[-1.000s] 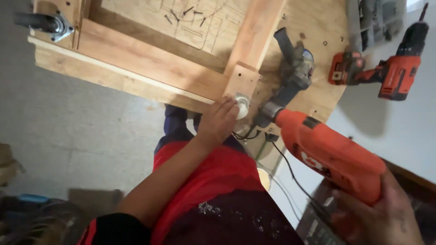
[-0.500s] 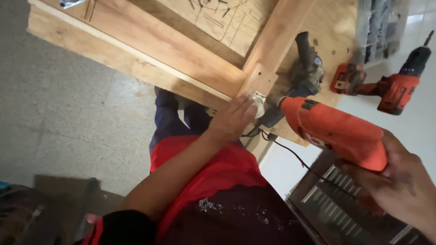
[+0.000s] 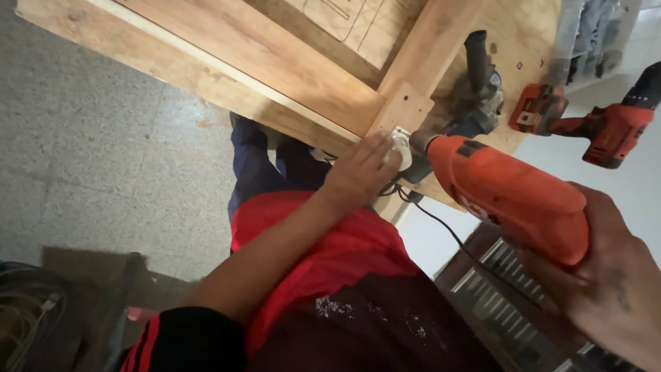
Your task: Assembling a wooden frame by attaching casters and support blocks using a power drill
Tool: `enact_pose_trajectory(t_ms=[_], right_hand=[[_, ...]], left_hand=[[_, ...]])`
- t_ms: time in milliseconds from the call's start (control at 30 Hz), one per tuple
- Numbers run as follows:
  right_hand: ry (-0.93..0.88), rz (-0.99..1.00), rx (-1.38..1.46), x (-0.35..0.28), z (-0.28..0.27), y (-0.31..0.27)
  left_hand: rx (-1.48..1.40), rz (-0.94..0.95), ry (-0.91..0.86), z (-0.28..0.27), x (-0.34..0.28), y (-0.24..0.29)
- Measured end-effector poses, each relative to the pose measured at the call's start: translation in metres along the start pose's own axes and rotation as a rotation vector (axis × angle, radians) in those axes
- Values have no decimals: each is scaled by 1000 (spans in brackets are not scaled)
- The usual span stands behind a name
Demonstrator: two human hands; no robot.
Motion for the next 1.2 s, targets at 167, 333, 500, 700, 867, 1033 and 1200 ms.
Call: enact_pose_trajectory(t_ms=[167, 333, 500, 700, 867, 1033, 1200], right_hand=[[-72, -33, 136, 1, 3, -6], [0, -57, -109, 9, 4, -3], [-14, -195, -80, 16, 0, -6], [-47, -173, -171, 16, 2, -10], [-89, -107, -130, 3, -9, -23], [-48, -298, -312, 24, -6, 1], [63, -164, -227, 12, -13, 26]], left_hand=[[20, -13, 49, -10, 7, 0], [32, -13, 18, -5, 0, -1], [54, -2, 64, -13, 5, 1], [60, -11, -25, 8, -8, 1], [53, 7, -73, 32, -13, -7], [72, 18, -131, 26, -16, 4], [54, -6, -83, -2, 3, 14]])
Point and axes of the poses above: each hand's wrist, its own x-axis towards the middle knuckle, its own z-axis out of the palm, y = z × x, the point moved 5 cm from there along x, towards the middle knuckle, and after that the axes turned 2 degrees about -y, right-handed, at the moved point
